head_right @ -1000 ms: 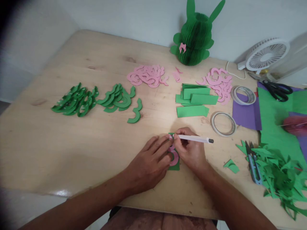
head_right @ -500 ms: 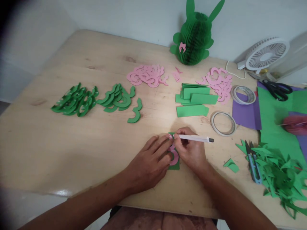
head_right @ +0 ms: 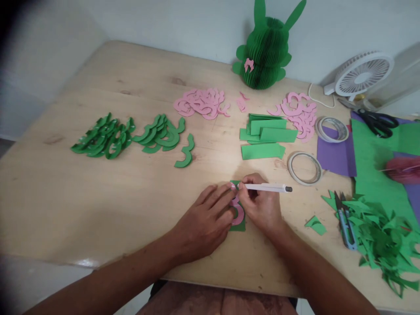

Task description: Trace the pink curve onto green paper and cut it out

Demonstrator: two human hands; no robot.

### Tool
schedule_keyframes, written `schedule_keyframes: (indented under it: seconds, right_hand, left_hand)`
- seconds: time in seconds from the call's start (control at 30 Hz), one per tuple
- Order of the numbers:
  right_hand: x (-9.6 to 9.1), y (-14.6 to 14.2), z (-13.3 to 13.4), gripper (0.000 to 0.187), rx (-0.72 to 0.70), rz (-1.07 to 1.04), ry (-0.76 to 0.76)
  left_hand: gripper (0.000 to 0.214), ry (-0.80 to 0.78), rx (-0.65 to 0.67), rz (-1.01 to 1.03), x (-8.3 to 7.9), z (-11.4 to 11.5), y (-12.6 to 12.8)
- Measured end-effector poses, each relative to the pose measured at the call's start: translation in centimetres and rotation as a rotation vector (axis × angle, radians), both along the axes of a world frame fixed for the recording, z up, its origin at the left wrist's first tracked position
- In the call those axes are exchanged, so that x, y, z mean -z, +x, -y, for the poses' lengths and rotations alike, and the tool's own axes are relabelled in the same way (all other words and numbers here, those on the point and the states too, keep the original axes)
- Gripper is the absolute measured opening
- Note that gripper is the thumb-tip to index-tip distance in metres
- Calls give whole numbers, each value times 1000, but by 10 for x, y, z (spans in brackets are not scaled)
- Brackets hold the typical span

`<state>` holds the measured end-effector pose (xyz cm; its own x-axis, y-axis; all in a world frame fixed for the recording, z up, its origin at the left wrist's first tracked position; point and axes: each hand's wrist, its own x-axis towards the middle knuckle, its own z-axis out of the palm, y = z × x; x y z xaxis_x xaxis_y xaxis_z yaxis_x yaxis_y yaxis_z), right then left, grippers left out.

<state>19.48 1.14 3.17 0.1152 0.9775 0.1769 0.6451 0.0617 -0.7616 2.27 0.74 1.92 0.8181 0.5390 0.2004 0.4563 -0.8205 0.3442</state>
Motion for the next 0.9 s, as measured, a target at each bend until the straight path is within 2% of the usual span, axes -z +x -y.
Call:
schedule_keyframes:
  seconds: [0.9]
  right_hand:
    - [-2, 2, 1, 9, -21, 73, 40]
  left_hand:
    - [17, 13, 2, -9, 1, -1, 0]
